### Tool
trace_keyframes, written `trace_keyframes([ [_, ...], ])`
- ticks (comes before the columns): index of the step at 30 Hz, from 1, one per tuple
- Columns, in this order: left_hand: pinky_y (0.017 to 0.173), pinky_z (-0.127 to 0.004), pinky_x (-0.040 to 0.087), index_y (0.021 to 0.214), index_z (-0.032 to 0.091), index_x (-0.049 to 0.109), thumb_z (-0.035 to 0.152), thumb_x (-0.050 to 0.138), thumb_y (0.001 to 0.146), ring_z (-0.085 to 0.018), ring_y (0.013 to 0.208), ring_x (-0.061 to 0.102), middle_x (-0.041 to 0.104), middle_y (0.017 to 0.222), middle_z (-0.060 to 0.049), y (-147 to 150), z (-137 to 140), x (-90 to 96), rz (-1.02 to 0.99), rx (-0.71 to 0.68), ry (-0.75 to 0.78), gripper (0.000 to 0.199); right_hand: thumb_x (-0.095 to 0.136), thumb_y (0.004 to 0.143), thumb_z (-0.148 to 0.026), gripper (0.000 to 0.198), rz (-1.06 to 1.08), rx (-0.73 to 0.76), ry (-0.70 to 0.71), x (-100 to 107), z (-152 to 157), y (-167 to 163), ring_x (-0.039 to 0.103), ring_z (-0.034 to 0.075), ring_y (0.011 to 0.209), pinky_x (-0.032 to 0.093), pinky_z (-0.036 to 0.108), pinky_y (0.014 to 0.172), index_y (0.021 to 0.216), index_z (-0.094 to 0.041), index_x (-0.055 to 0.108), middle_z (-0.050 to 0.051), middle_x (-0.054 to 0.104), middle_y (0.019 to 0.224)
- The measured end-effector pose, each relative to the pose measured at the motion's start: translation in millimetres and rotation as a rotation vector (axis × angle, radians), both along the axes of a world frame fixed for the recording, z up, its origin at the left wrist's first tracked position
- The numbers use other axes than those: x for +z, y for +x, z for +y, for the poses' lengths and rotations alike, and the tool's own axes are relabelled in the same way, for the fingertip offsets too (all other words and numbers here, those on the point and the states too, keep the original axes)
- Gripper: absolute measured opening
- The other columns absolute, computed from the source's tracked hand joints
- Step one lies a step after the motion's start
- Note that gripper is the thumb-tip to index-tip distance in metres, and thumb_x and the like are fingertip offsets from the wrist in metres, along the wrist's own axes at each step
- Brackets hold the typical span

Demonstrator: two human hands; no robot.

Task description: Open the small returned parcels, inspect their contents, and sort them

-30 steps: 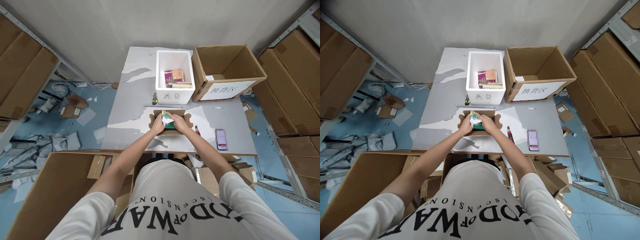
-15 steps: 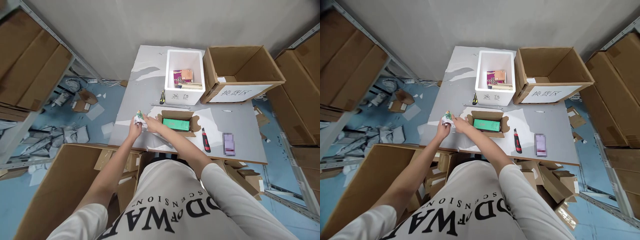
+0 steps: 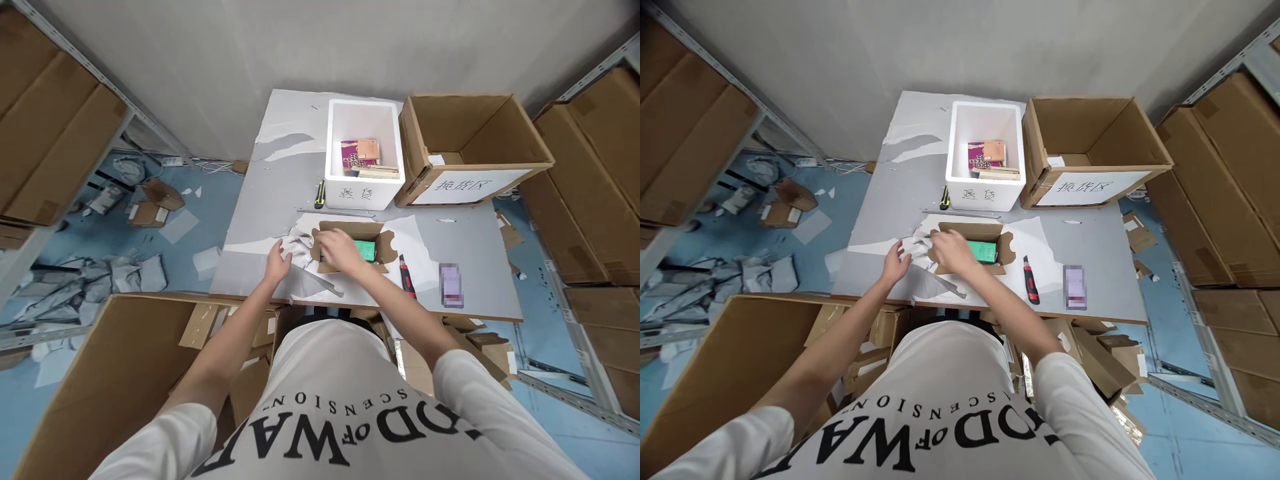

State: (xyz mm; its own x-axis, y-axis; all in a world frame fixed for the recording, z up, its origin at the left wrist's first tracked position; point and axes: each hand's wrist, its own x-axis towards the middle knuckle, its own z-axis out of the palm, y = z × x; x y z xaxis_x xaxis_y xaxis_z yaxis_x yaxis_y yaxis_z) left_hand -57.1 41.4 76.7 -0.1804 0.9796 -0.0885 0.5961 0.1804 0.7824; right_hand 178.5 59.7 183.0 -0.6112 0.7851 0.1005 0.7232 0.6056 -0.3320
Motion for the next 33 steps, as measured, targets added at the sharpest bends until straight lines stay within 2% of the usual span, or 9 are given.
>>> trace_keyframes([
  [3,0.103,-0.046,0.042,0.135,0.014,0.041,0.032,0.054,0.083,-0.029,0.126,0.049,0.051,0.135,-0.017,21.0,2.6,39.6,0.131,-0.165,0.237,0.056,0.045,0.091,-0.022,0.026,-0.226,-0.276,-0.113,-1.3,7.3,68.7,0.061,0.025,0.1,0.045,0.037,0.085,0.113,-0.016,0.057,0.013,0.064,0.114],
  [6,0.104,-0.04,0.042,0.13,0.017,0.047,0.034,0.045,0.09,-0.024,0.124,0.05,0.055,0.131,-0.012,60.1,3.9,76.4,0.22,-0.399,0.364,0.044,0.063,0.079,-0.024,0.031,-0.512,-0.187,-0.179,-18.6,14.6,107.7,0.06,0.03,0.103,0.038,0.044,0.094,0.108,-0.013,0.059,0.016,0.065,0.109],
  [9,0.091,-0.039,0.047,0.119,0.018,0.057,0.043,0.045,0.09,-0.025,0.106,0.06,0.064,0.111,-0.011,103.6,0.8,91.2,0.397,-0.76,0.231,0.04,0.071,0.072,-0.031,0.044,-0.651,-0.128,-0.157,-40.6,15.4,111.0,0.056,0.033,0.109,0.019,0.056,0.107,0.11,-0.012,0.059,0.018,0.065,0.11],
  [12,0.086,-0.041,0.044,0.102,0.015,0.063,0.055,0.05,0.085,-0.028,0.099,0.062,0.066,0.1,-0.013,131.9,-6.3,83.2,0.603,-0.931,0.102,0.046,0.071,0.069,-0.03,0.05,-0.738,-0.164,-0.157,-57.8,12.3,101.6,0.057,0.033,0.105,0.003,0.063,0.109,0.114,-0.012,0.057,0.017,0.067,0.107],
  [15,0.086,-0.041,0.041,0.098,0.015,0.064,0.063,0.047,0.083,-0.028,0.096,0.062,0.065,0.098,-0.013,137.8,-13.4,66.2,0.683,-0.98,0.042,0.053,0.067,0.069,-0.022,0.046,-0.783,-0.163,-0.157,-67.6,12.0,98.4,0.057,0.032,0.103,-0.002,0.065,0.108,0.113,-0.012,0.056,0.016,0.067,0.105],
  [20,0.087,-0.04,0.039,0.118,0.016,0.056,0.072,0.045,0.079,-0.029,0.099,0.061,0.065,0.106,-0.013,122.1,-19.1,47.3,0.655,-1.0,0.058,0.07,0.067,0.068,-0.028,0.049,-0.689,-0.119,-0.122,-69.3,21.1,109.5,0.059,0.031,0.1,-0.002,0.062,0.109,0.112,-0.01,0.053,0.017,0.065,0.105],
  [22,0.088,-0.04,0.039,0.126,0.016,0.05,0.072,0.052,0.075,-0.029,0.103,0.06,0.063,0.111,-0.013,116.7,-20.3,43.7,0.649,-1.009,0.075,0.076,0.068,0.067,-0.035,0.053,-0.589,-0.088,-0.127,-66.4,24.3,116.8,0.06,0.031,0.099,0.001,0.061,0.109,0.11,-0.011,0.051,0.016,0.064,0.104],
  [26,0.087,-0.038,0.039,0.13,0.018,0.048,0.063,0.056,0.078,-0.029,0.104,0.059,0.061,0.114,-0.014,113.8,-22.8,38.6,0.662,-1.0,0.05,0.069,0.065,0.067,-0.04,0.05,-0.345,-0.068,-0.171,-60.5,23.3,131.4,0.06,0.029,0.095,0.009,0.059,0.11,0.107,-0.016,0.047,0.011,0.063,0.101],
  [33,0.087,-0.039,0.038,0.129,0.017,0.048,0.062,0.057,0.077,-0.03,0.105,0.058,0.061,0.114,-0.015,114.9,-22.9,35.5,0.648,-1.017,0.048,0.069,0.058,0.072,-0.042,0.036,0.033,-0.334,-0.152,-61.4,6.1,130.9,0.057,0.024,0.09,0.037,0.047,0.099,0.098,-0.022,0.043,0.008,0.061,0.1],
])
